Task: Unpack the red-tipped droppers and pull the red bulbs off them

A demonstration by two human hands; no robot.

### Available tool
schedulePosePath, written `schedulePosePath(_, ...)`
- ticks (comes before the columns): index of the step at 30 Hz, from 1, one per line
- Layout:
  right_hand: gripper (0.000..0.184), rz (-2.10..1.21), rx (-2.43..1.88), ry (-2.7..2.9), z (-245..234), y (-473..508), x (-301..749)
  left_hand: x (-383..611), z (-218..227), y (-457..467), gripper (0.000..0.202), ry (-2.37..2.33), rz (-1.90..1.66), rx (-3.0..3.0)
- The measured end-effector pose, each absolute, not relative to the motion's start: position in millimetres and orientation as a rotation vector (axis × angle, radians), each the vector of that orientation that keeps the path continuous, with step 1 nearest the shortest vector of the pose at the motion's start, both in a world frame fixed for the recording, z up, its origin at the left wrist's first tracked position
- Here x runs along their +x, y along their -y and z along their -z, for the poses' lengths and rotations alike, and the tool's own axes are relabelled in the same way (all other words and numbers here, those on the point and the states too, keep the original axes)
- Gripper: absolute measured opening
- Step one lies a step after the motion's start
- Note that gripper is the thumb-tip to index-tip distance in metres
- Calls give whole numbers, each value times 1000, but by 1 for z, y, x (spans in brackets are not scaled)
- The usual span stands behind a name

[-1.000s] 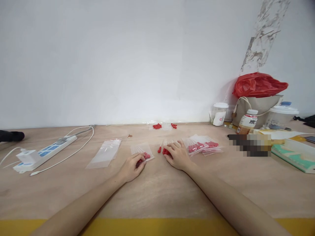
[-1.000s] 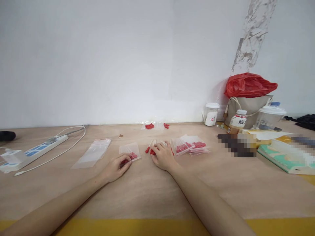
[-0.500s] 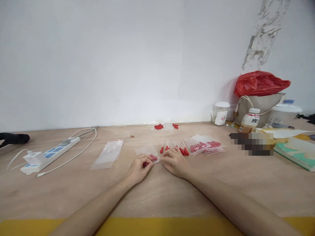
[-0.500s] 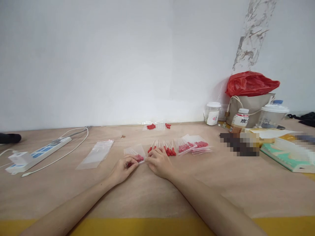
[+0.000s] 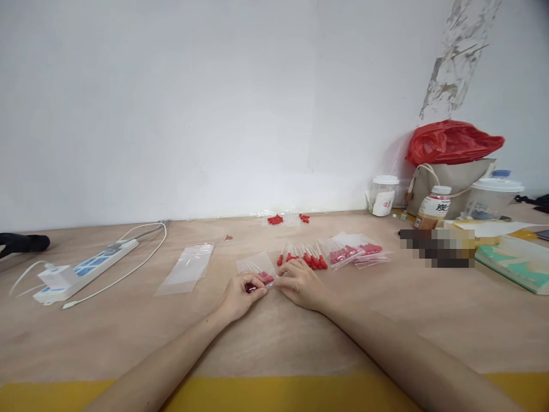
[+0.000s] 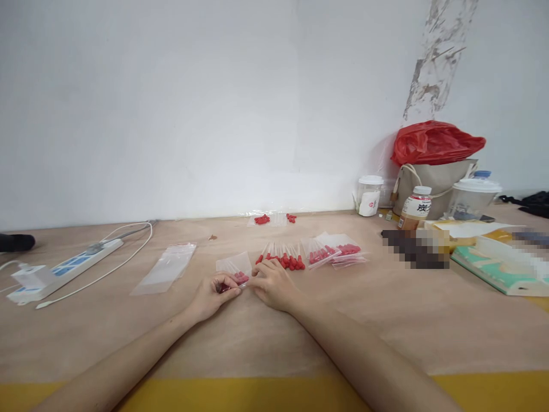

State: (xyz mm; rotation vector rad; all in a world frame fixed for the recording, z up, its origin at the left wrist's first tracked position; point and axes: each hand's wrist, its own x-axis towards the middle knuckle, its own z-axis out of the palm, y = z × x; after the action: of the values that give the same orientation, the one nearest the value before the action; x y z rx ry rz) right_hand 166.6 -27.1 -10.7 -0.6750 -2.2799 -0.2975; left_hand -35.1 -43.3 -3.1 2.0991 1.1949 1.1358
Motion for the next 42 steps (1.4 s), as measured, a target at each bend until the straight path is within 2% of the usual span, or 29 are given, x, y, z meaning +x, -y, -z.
schedulePosePath(10, 5, 283, -751, 2264, 8, 29, 162, -31, 3, 46, 11, -1185, -1104, 2102)
schedulePosePath(19, 15, 430, -590, 2231, 7, 31, 159, -25, -3, 52, 19, -1234, -1077, 2215)
schedulePosePath(24, 18, 500, -507, 2220, 8, 29, 160, -23, -5, 55, 17, -1246, -1052, 2355)
schedulePosePath(34, 15, 381, -640, 2247, 7, 33, 155, -20, -1, 55, 17, -1134, -1075, 2335)
schedulePosePath(42, 15, 298, -677, 2300, 5, 33, 151, -20, 4, 55, 18, -1218, -1112, 2371)
